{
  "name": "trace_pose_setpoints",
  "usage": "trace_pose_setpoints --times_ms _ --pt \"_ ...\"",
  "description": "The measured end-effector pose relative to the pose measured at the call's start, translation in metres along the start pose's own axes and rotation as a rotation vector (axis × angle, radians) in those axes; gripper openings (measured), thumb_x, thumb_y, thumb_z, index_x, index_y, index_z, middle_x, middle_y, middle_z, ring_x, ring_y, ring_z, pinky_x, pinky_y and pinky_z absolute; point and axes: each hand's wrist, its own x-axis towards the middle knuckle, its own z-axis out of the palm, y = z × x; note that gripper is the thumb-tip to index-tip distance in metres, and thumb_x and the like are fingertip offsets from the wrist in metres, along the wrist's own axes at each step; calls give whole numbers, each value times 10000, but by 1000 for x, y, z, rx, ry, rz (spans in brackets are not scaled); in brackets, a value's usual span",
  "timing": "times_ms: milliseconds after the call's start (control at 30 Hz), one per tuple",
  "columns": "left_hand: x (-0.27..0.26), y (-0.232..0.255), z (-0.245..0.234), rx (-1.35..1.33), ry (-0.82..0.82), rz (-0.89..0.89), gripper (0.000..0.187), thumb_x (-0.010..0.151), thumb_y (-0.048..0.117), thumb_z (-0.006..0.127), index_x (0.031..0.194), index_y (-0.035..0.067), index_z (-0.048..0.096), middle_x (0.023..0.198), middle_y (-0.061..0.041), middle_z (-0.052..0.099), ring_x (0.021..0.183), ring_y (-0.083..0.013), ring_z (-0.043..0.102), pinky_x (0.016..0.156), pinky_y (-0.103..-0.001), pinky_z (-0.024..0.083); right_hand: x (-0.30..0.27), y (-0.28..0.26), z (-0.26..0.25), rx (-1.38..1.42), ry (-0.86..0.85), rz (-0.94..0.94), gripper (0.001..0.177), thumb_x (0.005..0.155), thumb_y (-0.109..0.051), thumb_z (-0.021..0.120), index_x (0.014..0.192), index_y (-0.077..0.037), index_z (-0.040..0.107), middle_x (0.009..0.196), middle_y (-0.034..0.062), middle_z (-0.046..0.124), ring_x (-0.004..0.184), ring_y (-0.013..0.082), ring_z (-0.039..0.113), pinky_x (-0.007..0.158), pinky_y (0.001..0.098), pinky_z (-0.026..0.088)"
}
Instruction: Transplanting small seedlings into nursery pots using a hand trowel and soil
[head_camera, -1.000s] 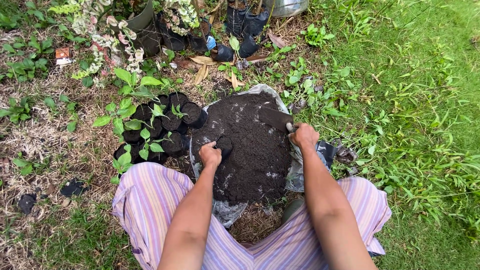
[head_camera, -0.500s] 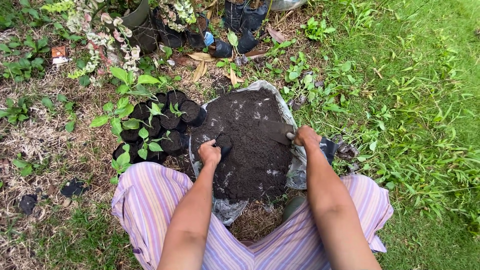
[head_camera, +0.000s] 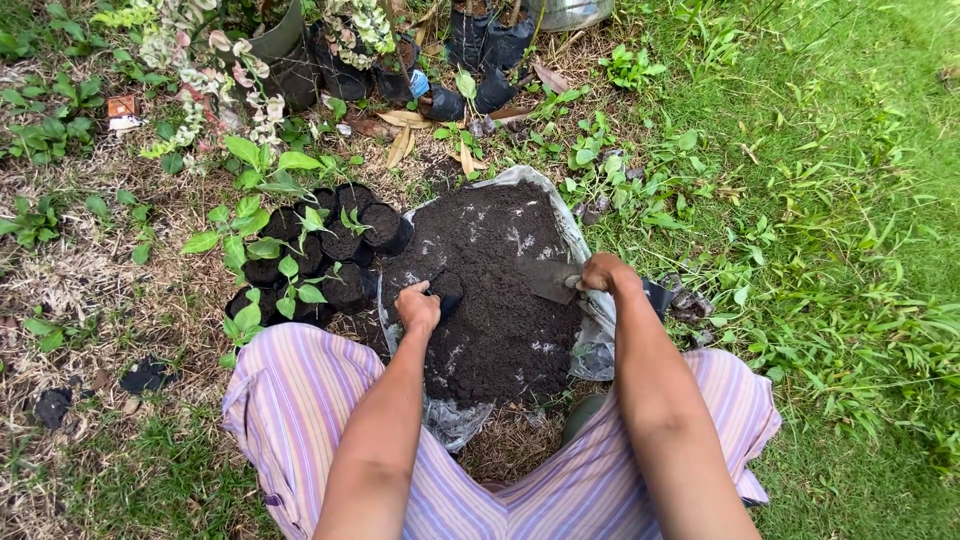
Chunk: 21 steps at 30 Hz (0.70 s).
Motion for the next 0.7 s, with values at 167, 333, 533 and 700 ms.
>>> trace_pose_setpoints --times_ms 167,333,533,700 --pt "1 4 3 4 15 -5 413 780 12 780 1186 91 771 1146 -233 737 998 -279 746 943 -322 565 -24 0 -1 141 22 45 332 828 -317 752 974 -20 785 1002 167 711 838 261 615 825 457 528" --pt "-9 10 -5 7 4 -16 422 789 29 776 1201 117 762 1165 -217 741 1001 -283 754 945 -324 570 -69 -22 -18 221 46 136 484 799 -426 814 1093 -44 772 1150 162 724 1027 291 661 937 461 523" --pt "-7 9 -6 5 24 -21 422 774 12 778 1183 116 775 1149 -218 740 1028 -292 745 973 -320 555 -79 -28 -32 231 94 176 565 733 -418 857 1182 -85 778 1295 163 701 1179 315 648 1065 476 491" --pt "-7 9 -7 1 42 2 411 776 20 782 1176 114 779 1159 -218 734 1040 -302 736 978 -324 551 -78 -28 -38 283 132 156 503 732 -385 882 1137 -102 784 1275 168 696 1146 319 657 1064 472 483"
